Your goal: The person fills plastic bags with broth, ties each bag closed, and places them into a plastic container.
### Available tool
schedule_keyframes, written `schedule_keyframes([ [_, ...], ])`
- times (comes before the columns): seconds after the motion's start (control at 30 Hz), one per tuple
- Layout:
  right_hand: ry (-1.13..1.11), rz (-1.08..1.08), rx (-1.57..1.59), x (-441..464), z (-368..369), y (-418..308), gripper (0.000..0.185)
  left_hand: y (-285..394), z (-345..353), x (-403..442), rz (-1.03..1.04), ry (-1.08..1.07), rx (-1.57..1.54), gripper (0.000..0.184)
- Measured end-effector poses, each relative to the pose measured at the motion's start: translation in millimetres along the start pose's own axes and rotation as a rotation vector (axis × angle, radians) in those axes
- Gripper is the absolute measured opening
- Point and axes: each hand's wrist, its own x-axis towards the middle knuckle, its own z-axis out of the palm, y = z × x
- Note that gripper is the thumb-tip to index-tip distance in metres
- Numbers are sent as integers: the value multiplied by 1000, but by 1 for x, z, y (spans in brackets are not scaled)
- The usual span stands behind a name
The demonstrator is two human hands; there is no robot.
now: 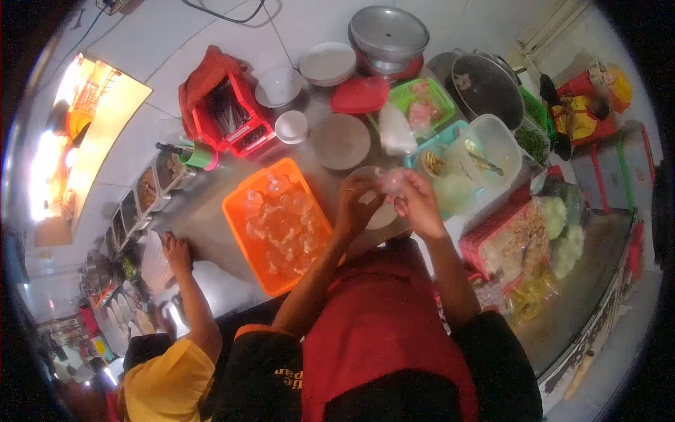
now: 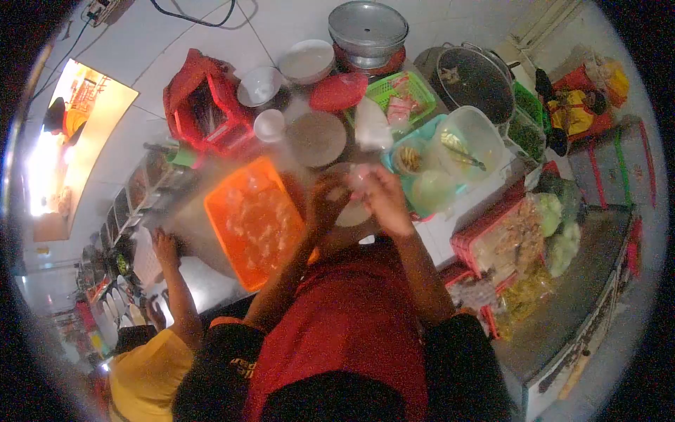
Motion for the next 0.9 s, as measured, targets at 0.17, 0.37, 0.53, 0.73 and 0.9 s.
schedule_keyframes([
  [0.17, -14, 30, 298, 2, -2, -2, 22, 25, -11, 8, 115, 49, 49, 22],
  [0.37, -191, -401, -1033, -8, 8, -32, 27, 5, -14, 10, 214, -25, 27, 22],
  [0.53, -191, -633, -1389, -13, 1, -24, 9, -9, -9, 2, 357, -42, -51, 25],
  [0.73, -224, -163, -1037, -13, 14, -52, 13, 31, -40, 11, 220, -94, -37, 16],
  [0.9, -191, 8, -818, -7, -2, -51, 20, 44, -39, 9, 44, -17, 3, 8],
])
